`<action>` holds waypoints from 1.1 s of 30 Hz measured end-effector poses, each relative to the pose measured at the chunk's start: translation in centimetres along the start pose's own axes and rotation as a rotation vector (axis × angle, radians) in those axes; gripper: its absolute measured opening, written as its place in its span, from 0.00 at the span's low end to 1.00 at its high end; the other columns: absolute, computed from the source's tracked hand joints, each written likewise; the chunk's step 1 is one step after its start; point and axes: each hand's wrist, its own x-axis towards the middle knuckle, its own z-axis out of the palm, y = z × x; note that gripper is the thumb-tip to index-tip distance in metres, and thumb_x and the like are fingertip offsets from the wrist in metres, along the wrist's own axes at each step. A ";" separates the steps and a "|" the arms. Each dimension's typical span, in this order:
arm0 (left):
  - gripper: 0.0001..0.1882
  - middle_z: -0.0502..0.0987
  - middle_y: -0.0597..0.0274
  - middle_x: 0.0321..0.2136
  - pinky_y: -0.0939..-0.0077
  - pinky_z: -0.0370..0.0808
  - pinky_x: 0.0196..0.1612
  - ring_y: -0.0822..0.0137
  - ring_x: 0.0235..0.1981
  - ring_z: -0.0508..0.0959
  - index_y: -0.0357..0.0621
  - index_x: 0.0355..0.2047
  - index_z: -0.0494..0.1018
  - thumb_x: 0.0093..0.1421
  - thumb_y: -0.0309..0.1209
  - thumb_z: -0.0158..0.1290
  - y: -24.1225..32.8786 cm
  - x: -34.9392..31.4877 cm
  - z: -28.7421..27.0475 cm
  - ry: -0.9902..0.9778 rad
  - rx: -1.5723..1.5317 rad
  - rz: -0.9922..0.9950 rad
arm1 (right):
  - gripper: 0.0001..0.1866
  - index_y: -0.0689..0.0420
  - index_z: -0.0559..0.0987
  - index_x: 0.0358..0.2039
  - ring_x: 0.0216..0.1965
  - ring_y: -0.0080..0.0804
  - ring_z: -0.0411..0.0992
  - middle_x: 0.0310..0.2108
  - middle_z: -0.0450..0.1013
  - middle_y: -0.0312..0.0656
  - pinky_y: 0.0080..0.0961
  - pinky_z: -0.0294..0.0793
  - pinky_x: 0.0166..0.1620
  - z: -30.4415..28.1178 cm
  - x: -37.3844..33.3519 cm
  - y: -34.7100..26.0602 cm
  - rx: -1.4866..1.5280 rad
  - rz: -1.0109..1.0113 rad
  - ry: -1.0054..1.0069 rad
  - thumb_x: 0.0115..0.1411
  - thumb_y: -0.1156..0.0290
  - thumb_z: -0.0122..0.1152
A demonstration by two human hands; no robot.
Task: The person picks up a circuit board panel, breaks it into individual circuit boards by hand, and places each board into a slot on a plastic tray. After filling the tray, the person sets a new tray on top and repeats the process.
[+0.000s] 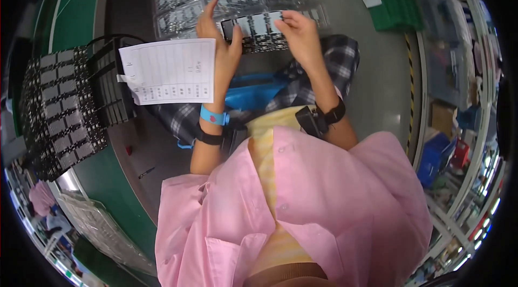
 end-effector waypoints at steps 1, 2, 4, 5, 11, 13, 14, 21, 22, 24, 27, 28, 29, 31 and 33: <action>0.17 0.71 0.58 0.25 0.72 0.69 0.32 0.61 0.27 0.72 0.41 0.40 0.60 0.48 0.24 0.48 -0.2 0.0 0.6 -0.040 0.155 0.157 | 0.09 0.66 0.70 0.33 0.30 0.19 0.67 0.27 0.71 0.39 0.13 0.65 0.33 0.2 -0.1 0.6 -0.104 -0.044 0.020 0.50 0.76 0.52; 0.14 0.71 0.57 0.23 0.70 0.68 0.31 0.58 0.26 0.72 0.40 0.37 0.62 0.49 0.27 0.47 -0.6 0.0 1.2 -0.078 0.306 0.321 | 0.08 0.66 0.70 0.32 0.29 0.19 0.67 0.26 0.71 0.40 0.14 0.65 0.32 0.5 -0.4 1.1 -0.215 -0.052 0.065 0.50 0.76 0.52; 0.11 0.70 0.53 0.21 0.66 0.67 0.28 0.54 0.24 0.71 0.40 0.31 0.66 0.52 0.34 0.44 -1.2 -0.6 2.3 -0.310 0.427 0.248 | 0.07 0.65 0.71 0.29 0.28 0.22 0.68 0.24 0.71 0.43 0.16 0.66 0.32 0.7 -1.0 1.4 -0.305 -0.163 0.076 0.50 0.75 0.51; 0.13 0.70 0.50 0.21 0.64 0.65 0.26 0.52 0.23 0.70 0.39 0.27 0.68 0.53 0.37 0.41 -1.6 -1.0 2.7 -0.481 0.358 0.092 | 0.07 0.65 0.72 0.27 0.27 0.30 0.69 0.25 0.70 0.47 0.22 0.67 0.31 0.9 -1.4 1.6 -0.351 -0.266 0.099 0.50 0.75 0.49; 0.13 0.72 0.48 0.20 0.63 0.65 0.19 0.52 0.19 0.71 0.39 0.30 0.69 0.53 0.36 0.43 -1.3 -3.5 7.0 -0.506 0.372 0.183 | 0.09 0.58 0.71 0.12 0.19 0.39 0.68 0.17 0.68 0.46 0.35 0.62 0.18 -0.4 -0.6 2.5 -0.946 -0.353 0.518 0.39 0.66 0.51; 0.18 0.71 0.46 0.20 0.60 0.63 0.18 0.49 0.20 0.71 0.37 0.30 0.68 0.52 0.41 0.43 -0.7 -3.9 9.2 -0.565 0.399 0.219 | 0.09 0.55 0.71 0.12 0.20 0.38 0.67 0.16 0.66 0.43 0.37 0.64 0.21 -1.6 0.1 3.6 -1.016 -0.210 0.638 0.41 0.65 0.49; 0.18 0.71 0.46 0.20 0.60 0.63 0.18 0.49 0.20 0.71 0.37 0.30 0.68 0.52 0.41 0.43 -0.5 -3.9 9.9 -0.569 0.339 0.277 | 0.08 0.54 0.71 0.12 0.19 0.38 0.67 0.16 0.66 0.43 0.37 0.64 0.21 -2.4 0.5 4.3 -0.968 -0.232 0.641 0.41 0.65 0.49; 0.21 0.73 0.49 0.22 0.60 0.64 0.23 0.51 0.22 0.72 0.40 0.32 0.70 0.58 0.44 0.33 -1.1 -3.6 12.4 -0.748 0.556 -0.077 | 0.07 0.54 0.71 0.13 0.19 0.40 0.67 0.14 0.66 0.42 0.38 0.64 0.21 -5.2 2.3 6.1 -0.912 -0.028 0.301 0.40 0.65 0.49; 0.21 0.73 0.51 0.22 0.63 0.64 0.22 0.54 0.22 0.72 0.40 0.30 0.71 0.58 0.43 0.33 -1.6 -3.7 12.2 -0.707 0.463 -0.095 | 0.07 0.54 0.72 0.12 0.19 0.41 0.68 0.14 0.67 0.43 0.38 0.64 0.21 -5.3 2.2 6.3 -0.875 -0.066 0.308 0.38 0.65 0.50; 0.22 0.73 0.57 0.17 0.71 0.65 0.17 0.63 0.18 0.73 0.42 0.22 0.71 0.58 0.43 0.33 -3.1 -4.4 12.1 -0.725 0.369 -0.124 | 0.07 0.54 0.73 0.12 0.20 0.42 0.69 0.16 0.68 0.46 0.38 0.64 0.20 -5.0 2.0 7.1 -0.872 -0.021 0.215 0.34 0.64 0.52; 0.16 0.70 0.50 0.14 0.67 0.61 0.14 0.56 0.14 0.70 0.39 0.22 0.70 0.57 0.35 0.35 -5.1 -5.2 9.6 -0.743 0.750 0.164 | 0.08 0.57 0.72 0.11 0.18 0.46 0.68 0.14 0.68 0.47 0.38 0.65 0.20 -3.2 1.4 8.6 -0.794 0.006 0.177 0.36 0.67 0.52; 0.15 0.70 0.48 0.15 0.64 0.62 0.17 0.50 0.18 0.70 0.40 0.24 0.69 0.58 0.34 0.35 -5.4 -5.2 8.7 -0.723 0.659 0.162 | 0.12 0.58 0.72 0.11 0.18 0.46 0.67 0.14 0.68 0.47 0.37 0.65 0.21 -2.2 1.5 8.9 -0.765 0.072 0.200 0.42 0.64 0.49; 0.16 0.70 0.48 0.16 0.64 0.62 0.18 0.50 0.18 0.70 0.39 0.24 0.69 0.58 0.34 0.34 -5.6 -5.3 7.9 -0.693 0.582 0.057 | 0.15 0.58 0.72 0.11 0.18 0.46 0.67 0.14 0.68 0.47 0.37 0.65 0.22 -1.3 1.6 9.1 -0.638 0.049 0.184 0.45 0.62 0.47; 0.16 0.70 0.48 0.16 0.63 0.62 0.19 0.50 0.19 0.70 0.38 0.23 0.68 0.58 0.34 0.34 -5.6 -5.0 6.1 -0.631 0.495 -0.008 | 0.18 0.58 0.72 0.11 0.18 0.46 0.67 0.14 0.68 0.47 0.37 0.65 0.23 0.6 1.8 9.2 -0.537 0.070 0.143 0.48 0.61 0.44; 0.17 0.69 0.50 0.14 0.65 0.62 0.19 0.54 0.16 0.69 0.37 0.22 0.67 0.59 0.36 0.34 -5.3 -4.8 5.6 -0.604 0.434 -0.040 | 0.21 0.59 0.72 0.11 0.18 0.46 0.67 0.13 0.67 0.47 0.37 0.65 0.24 1.2 1.9 9.2 -0.503 0.161 0.080 0.51 0.59 0.41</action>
